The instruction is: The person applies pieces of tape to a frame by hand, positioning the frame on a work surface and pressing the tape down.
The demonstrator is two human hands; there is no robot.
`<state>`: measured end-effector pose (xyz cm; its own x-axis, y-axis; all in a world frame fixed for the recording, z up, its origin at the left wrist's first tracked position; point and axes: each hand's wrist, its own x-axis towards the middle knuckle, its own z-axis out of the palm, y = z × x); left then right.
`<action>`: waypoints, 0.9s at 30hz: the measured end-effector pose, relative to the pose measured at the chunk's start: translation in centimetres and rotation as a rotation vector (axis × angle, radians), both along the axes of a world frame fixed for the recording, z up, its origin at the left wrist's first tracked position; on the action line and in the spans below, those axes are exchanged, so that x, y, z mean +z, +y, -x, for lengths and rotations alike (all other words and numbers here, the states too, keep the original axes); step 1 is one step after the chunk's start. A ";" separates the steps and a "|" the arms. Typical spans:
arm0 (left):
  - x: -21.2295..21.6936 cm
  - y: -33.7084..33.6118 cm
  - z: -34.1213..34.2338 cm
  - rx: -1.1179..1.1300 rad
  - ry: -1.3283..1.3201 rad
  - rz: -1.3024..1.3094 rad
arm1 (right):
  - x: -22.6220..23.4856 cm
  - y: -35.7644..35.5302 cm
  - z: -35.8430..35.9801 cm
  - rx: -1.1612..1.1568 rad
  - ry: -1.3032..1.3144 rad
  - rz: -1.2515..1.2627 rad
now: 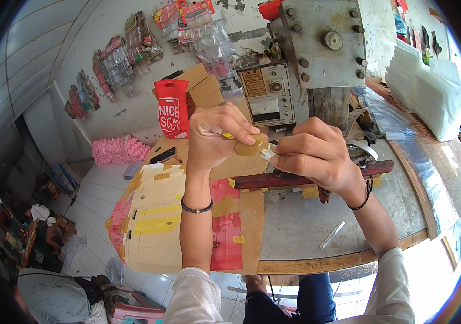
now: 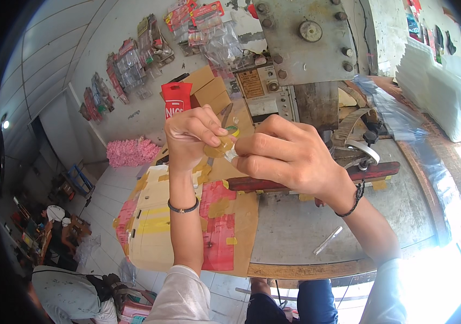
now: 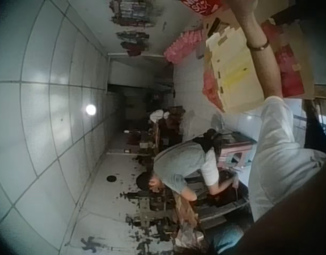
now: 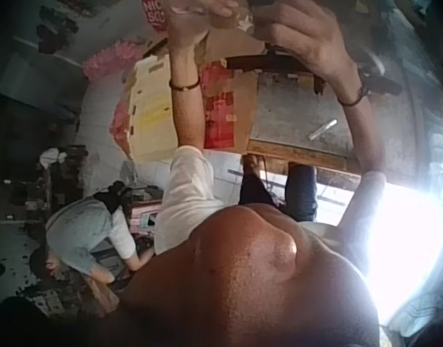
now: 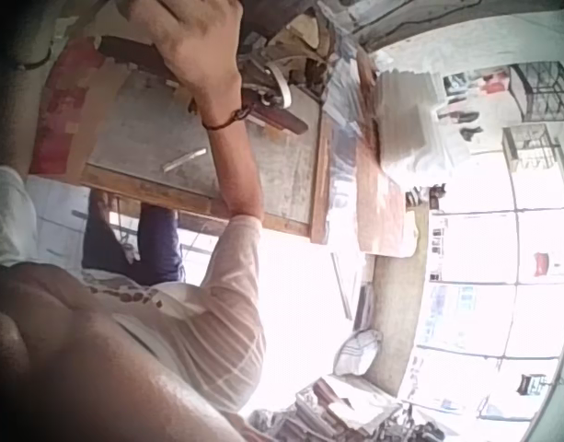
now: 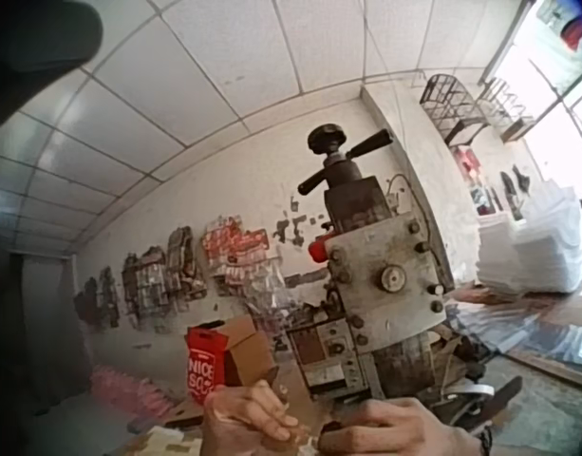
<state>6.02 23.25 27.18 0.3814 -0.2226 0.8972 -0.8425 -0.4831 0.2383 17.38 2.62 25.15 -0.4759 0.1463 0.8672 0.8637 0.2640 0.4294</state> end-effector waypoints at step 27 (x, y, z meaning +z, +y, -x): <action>2.5 0.6 10.6 0.243 -0.463 0.153 | 5.3 -11.4 -5.9 0.122 0.239 -0.628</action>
<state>-4.54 23.89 29.64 -0.0369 -0.0305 0.9989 -0.7444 -0.6660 -0.0479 23.23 -8.76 30.40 -0.2418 -0.4617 0.8534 0.9336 0.1290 0.3343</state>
